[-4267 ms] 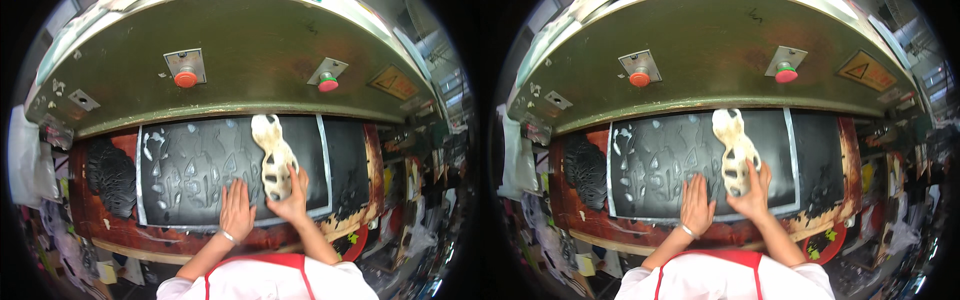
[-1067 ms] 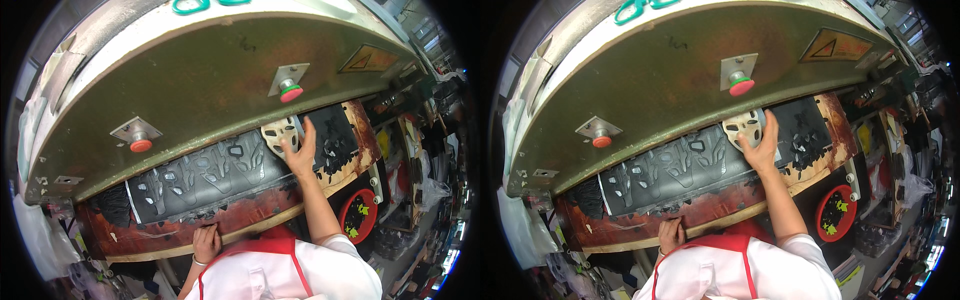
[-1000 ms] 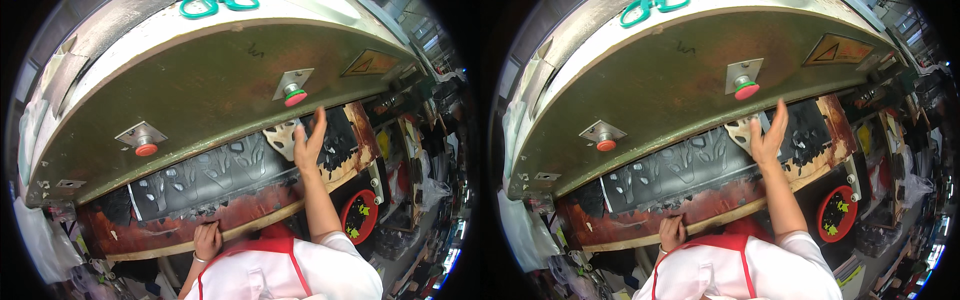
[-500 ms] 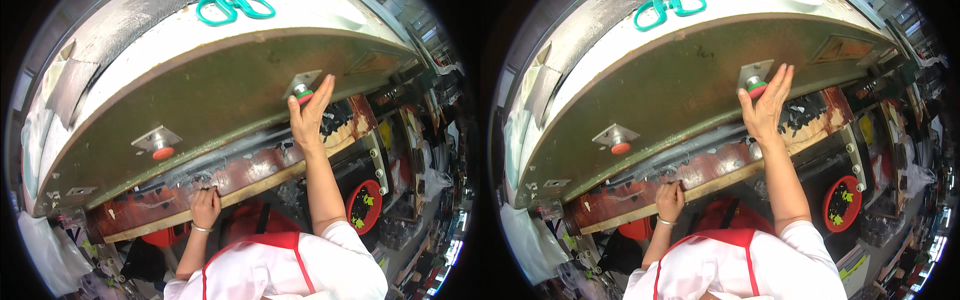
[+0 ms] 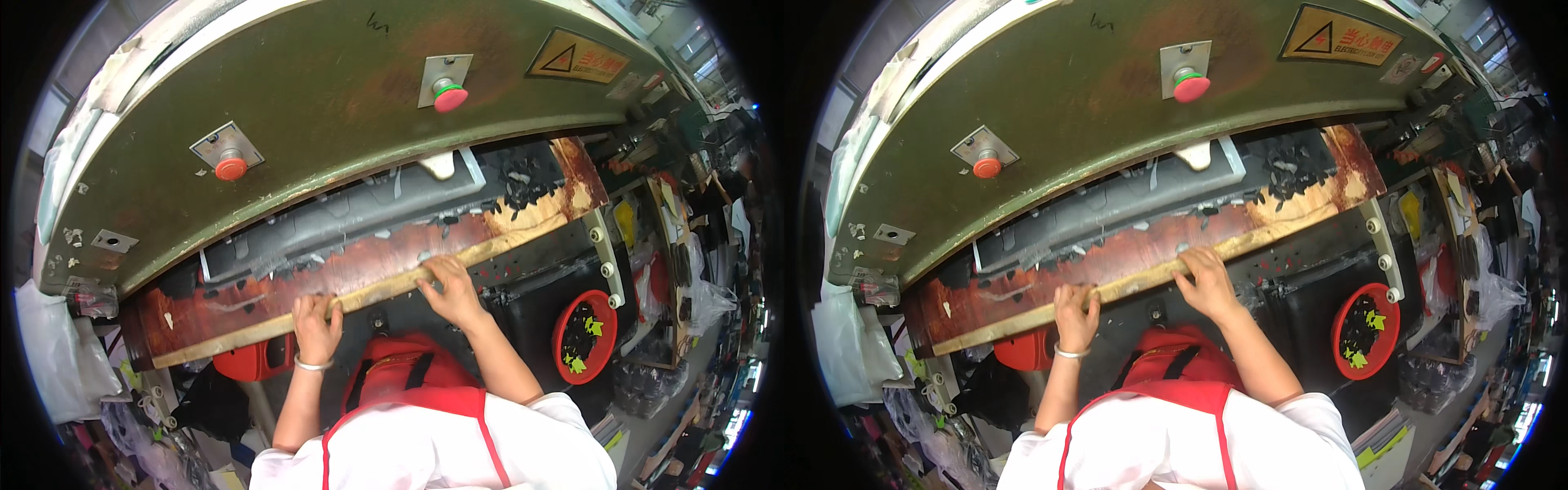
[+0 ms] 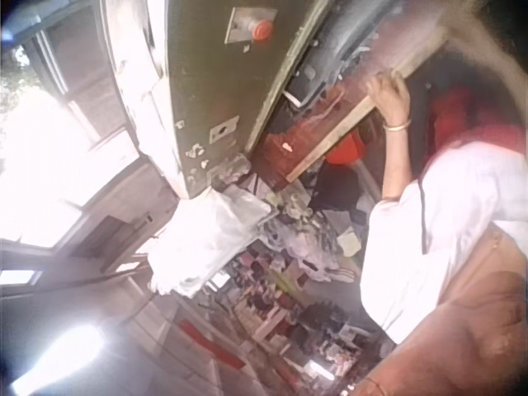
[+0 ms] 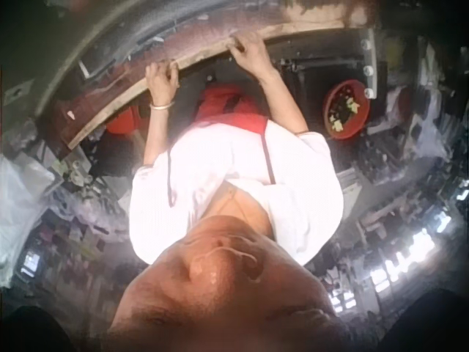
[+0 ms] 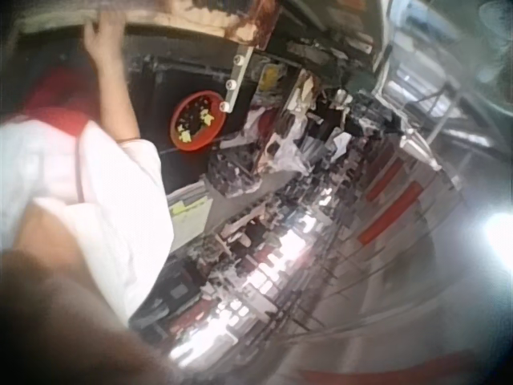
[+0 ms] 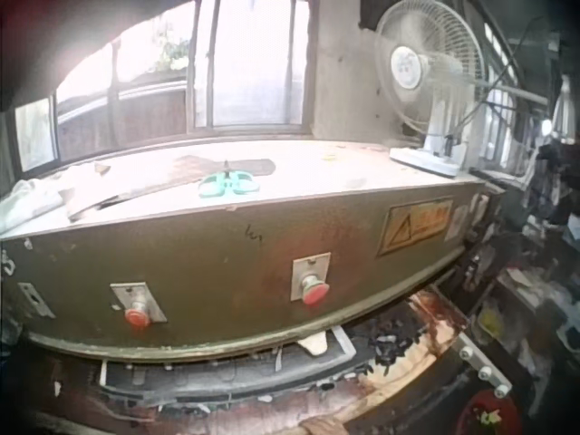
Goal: The person operates a die-cutting machine to cut shapes from black material sheets. They repeatedly place a sheet, align a template, press a button to activate the press, remove cut pieces, and stack them. The person also uses scissors to trim small pieces and places them into a red bowl.
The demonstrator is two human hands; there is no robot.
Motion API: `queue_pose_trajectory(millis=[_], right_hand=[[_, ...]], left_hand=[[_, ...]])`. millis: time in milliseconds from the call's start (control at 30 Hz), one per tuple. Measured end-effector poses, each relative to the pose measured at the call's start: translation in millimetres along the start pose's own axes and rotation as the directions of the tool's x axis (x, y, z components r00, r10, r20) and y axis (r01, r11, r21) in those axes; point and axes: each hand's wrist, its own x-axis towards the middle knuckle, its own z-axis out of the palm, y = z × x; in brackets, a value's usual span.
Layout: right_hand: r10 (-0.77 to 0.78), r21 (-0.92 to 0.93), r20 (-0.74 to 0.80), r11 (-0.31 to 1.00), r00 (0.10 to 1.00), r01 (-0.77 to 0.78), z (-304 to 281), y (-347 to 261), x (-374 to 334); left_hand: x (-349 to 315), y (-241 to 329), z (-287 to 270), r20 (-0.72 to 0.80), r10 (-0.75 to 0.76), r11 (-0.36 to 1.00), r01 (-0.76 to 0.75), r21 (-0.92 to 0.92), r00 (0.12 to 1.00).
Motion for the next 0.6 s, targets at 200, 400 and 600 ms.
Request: queue_pose_trajectory(millis=[200,400,600], right_hand=[[-0.145,-0.132,-0.125,0.983,0.982,0.128,-51.6,2.9,8.8],[0.101,-0.429,0.020,0.899,0.995,-0.083,-63.5,28.4,66.9],[0.017,-0.209,-0.099,0.977,0.995,-0.037,-69.0,20.3,21.4]], left_hand=[[-51.0,6.6,-32.8,0.163,-0.119,0.993,0.119,0.009,0.979],[-43.3,-64.7,-92.4,-0.341,-0.185,0.822,0.335,0.460,0.922],[-71.6,-88.7,-90.7,-0.478,-0.384,0.707,0.584,0.398,0.790]])
